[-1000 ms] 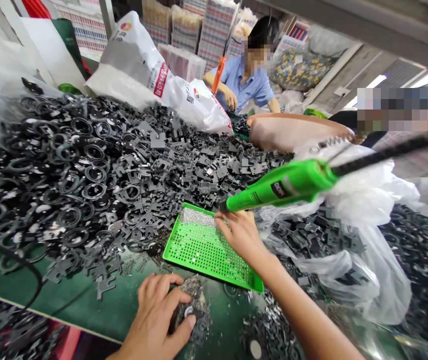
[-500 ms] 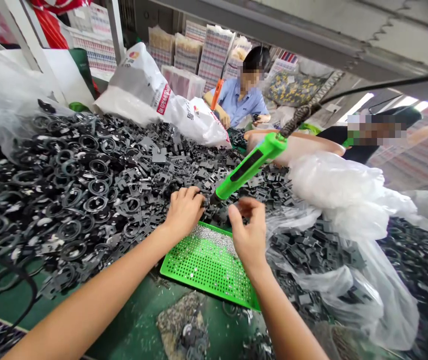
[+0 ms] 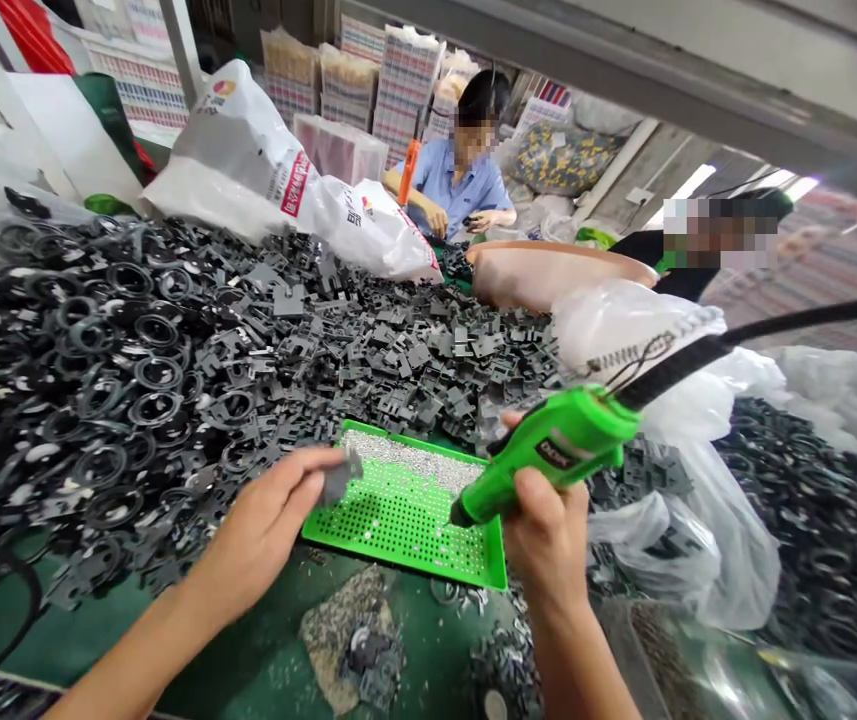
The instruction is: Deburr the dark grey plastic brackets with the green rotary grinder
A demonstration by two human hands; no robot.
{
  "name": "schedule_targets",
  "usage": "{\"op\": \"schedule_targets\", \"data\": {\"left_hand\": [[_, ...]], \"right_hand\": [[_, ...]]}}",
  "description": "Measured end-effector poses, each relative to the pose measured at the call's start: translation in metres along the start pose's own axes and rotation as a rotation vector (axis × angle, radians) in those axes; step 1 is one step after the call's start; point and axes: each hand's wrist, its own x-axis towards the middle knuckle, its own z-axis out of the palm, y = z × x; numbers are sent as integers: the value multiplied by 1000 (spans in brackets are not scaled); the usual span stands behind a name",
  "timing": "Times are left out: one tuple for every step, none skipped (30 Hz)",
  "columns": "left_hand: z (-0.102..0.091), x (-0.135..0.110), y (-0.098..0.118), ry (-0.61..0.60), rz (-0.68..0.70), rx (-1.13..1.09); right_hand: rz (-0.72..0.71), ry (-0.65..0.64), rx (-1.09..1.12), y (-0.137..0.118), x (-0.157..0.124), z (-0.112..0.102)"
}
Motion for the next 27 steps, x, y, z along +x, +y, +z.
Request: {"op": "schedule_targets", "data": {"left_hand": [[4,-17,-3,-90,-53,-91],[9,-34,-7,-149,-124,-169],[16,-49,-13,-192,-194,-246],[23,-63,-19,-236,-243,-342],[30,-75,-25,-261,-266,-432],[36,-84,-30,-276,-287,-474],[40,-90,-34,-279,-296,-477],[43,-94,-36,-265,-296,-452],[44,-96,-35,-245,-287,-408],[44,-97,-33,-224,-265,-365],[43,-96,-29,-211,-230,-335],[41,-95,-23,-203,-182,-316],[39,-93,-17,-208,-126,-301],[38,-91,-12,-228,-68,-287],[37,-90,-8,-254,-12,-265],[36,-88,-5,-282,39,-238],[36,-86,-3,-306,91,-211],[36,-85,-4,-323,143,-192],[36,-84,-5,-328,194,-180],[36,-84,-6,-322,234,-174],[35,-84,-7,-317,252,-168],[35,-83,-7,-317,253,-167],[33,-83,-6,-326,243,-165],[32,-82,-4,-343,230,-164],[31,-81,-1,-367,227,-161],[29,-79,2,-393,237,-154],[28,-77,6,-416,258,-140]], "right_hand": [[37,-22,74,1,-8,-5],[65,-41,152,1,-16,-8],[87,-53,220,1,-22,-9],[111,-68,257,1,-27,-8],[139,-71,266,0,-32,-7],[169,-58,252,-1,-36,-5],[198,-35,230,-3,-39,-4],[221,-13,210,-6,-42,-3],[231,11,193,-9,-43,-3],[223,33,180,-12,-44,-3],[201,55,175,-15,-44,-4],[171,74,176,-18,-43,-6],[138,87,176,-20,-41,-7],[108,90,177,-20,-40,-9],[89,86,179,-19,-39,-10],[87,80,182,-17,-38,-11],[100,74,183,-14,-38,-12],[122,71,181,-12,-39,-13],[142,69,181,-9,-40,-14],[149,72,186,-7,-41,-15],[138,74,194,-5,-42,-16],[115,76,205,-5,-42,-17],[87,82,213,-6,-42,-18],[67,91,216,-8,-42,-19],[59,101,212,-11,-40,-21],[70,108,203,-14,-39,-22],[95,111,195,-18,-37,-23]]}}
